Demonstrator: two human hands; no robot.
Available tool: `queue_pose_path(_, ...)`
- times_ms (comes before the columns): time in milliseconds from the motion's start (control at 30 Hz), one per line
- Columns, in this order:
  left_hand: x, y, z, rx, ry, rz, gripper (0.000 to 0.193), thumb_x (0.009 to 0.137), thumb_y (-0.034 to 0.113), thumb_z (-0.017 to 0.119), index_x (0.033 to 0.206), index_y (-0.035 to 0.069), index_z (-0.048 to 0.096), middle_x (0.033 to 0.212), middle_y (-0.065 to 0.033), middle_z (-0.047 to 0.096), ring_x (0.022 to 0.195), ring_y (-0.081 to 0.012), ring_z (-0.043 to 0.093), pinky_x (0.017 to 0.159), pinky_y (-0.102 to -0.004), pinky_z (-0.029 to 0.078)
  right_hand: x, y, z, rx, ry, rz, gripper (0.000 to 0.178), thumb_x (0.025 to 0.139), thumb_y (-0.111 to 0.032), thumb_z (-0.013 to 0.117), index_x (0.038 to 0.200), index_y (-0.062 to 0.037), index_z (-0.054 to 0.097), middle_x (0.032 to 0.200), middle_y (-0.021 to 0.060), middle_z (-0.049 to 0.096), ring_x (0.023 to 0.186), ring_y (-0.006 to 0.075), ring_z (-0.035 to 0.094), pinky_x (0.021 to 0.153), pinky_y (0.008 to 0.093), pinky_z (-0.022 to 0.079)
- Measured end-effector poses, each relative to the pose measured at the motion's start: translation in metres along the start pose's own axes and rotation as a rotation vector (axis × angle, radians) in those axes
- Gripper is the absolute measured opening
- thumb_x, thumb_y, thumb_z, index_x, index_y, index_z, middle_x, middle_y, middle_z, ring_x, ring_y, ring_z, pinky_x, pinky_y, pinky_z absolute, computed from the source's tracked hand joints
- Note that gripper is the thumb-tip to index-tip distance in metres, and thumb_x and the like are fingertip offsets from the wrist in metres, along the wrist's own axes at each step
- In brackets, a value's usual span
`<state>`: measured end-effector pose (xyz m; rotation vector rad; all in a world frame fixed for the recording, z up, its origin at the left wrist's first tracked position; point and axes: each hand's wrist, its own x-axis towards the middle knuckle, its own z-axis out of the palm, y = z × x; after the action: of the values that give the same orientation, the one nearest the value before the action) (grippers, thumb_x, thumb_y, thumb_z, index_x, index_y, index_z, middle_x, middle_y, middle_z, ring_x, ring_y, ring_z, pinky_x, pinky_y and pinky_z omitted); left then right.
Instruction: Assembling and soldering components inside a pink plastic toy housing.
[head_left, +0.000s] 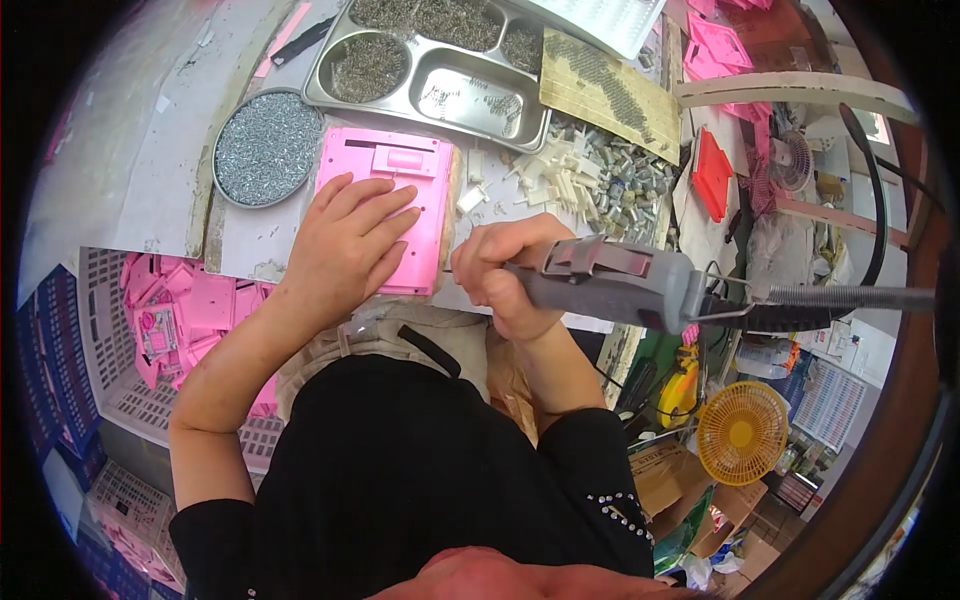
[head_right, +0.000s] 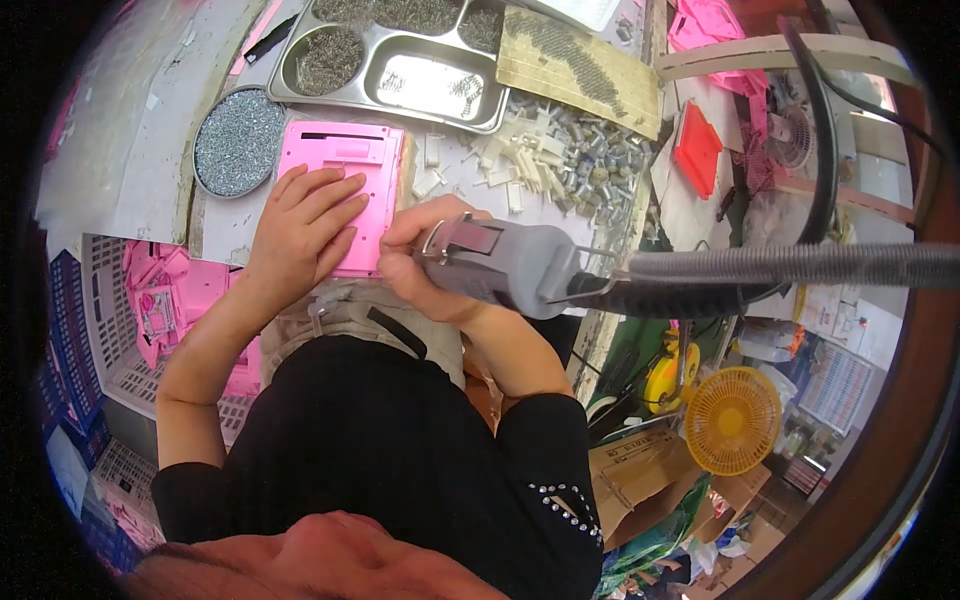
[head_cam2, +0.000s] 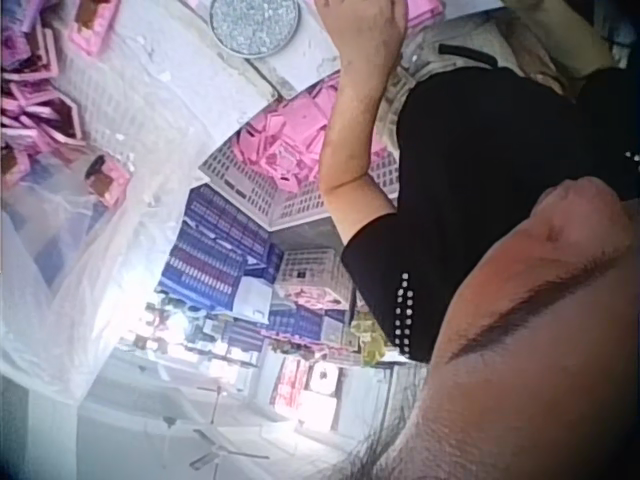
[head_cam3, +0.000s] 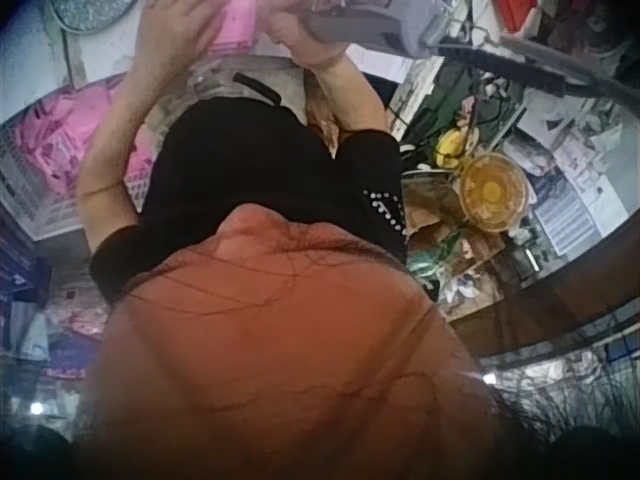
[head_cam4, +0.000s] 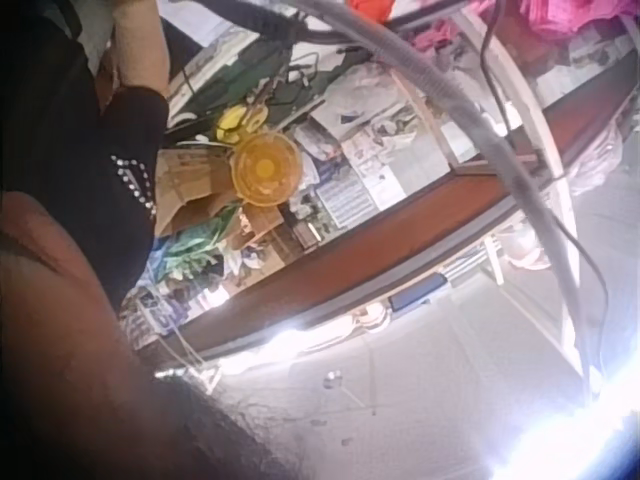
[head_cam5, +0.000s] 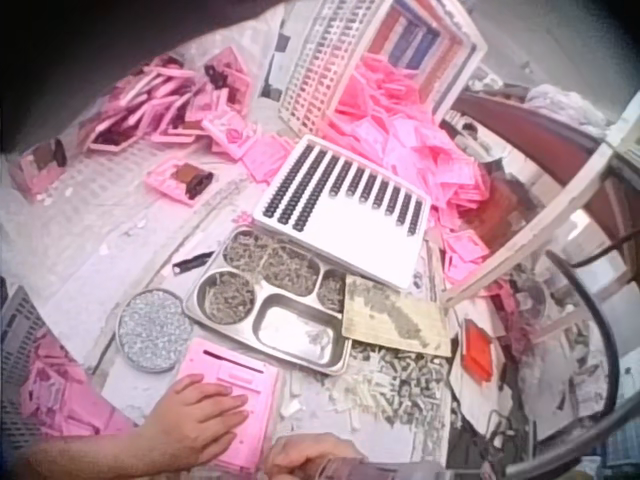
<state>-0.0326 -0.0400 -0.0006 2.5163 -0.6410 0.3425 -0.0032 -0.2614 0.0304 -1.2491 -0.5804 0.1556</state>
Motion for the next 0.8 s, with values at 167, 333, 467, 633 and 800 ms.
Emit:
queue_pose_path(167,-0.002,-0.001,0.000,0.007,0.009,0.010,0.035,0.085,0.016,0.071,0.119,0.008,0.071,0.131,-0.0068,0.066,0.125,-0.0270,0.057,0.111,-0.0499,0.040,0.004,-0.001,0.006,-0.038,-0.034,-0.057,0.021,0.097,-0.011,0.070,0.107,-0.0045,0.052,0.068,0.0069,0.055,0.056,0.0160,0.051,0.054,0.0346,0.045)
queue_pose_path(333,-0.001,-0.002,0.001,-0.075,0.022,0.012,0.035,0.085,0.016,0.072,0.119,0.009,0.071,0.128,-0.0071,0.066,0.125,-0.0268,0.057,0.111,-0.0491,0.040,0.002,0.017,-0.002,-0.209,-0.102,-0.040,0.023,0.094,-0.008,0.071,0.106,-0.0040,0.051,0.068,0.0076,0.055,0.057,0.0166,0.052,0.055,0.0354,0.047)
queue_pose_path(467,0.031,-0.015,-0.014,0.013,0.174,-0.067,0.035,0.085,0.018,0.073,0.119,0.010,0.070,0.125,-0.0087,0.066,0.125,-0.0270,0.057,0.110,-0.0503,0.040,0.014,-0.008,0.001,-0.044,0.021,-0.079,0.024,0.096,-0.012,0.069,0.107,-0.0035,0.050,0.067,0.0081,0.054,0.056,0.0162,0.051,0.055,0.0352,0.047)
queue_pose_path(633,0.052,-0.059,-0.032,0.106,0.089,0.173,0.033,0.087,0.022,0.073,0.115,0.007,0.064,0.126,-0.0146,0.065,0.117,-0.0331,0.062,0.100,-0.0473,0.049,0.033,-0.032,0.006,0.067,0.094,-0.116,0.019,0.098,-0.011,0.062,0.112,-0.0053,0.051,0.065,0.0046,0.047,0.055,0.0175,0.048,0.053,0.0350,0.043)
queue_pose_path(800,-0.036,-0.032,-0.171,-0.072,-0.013,-0.195,0.034,0.082,0.018,0.076,0.109,0.003,0.060,0.126,-0.0179,0.064,0.109,-0.0389,0.065,0.093,-0.0414,0.054,0.040,-0.057,-0.020,0.057,0.050,-0.174,0.027,0.101,-0.027,0.067,0.113,-0.0076,0.052,0.063,-0.0002,0.046,0.053,0.0132,0.043,0.052,0.0304,0.037)
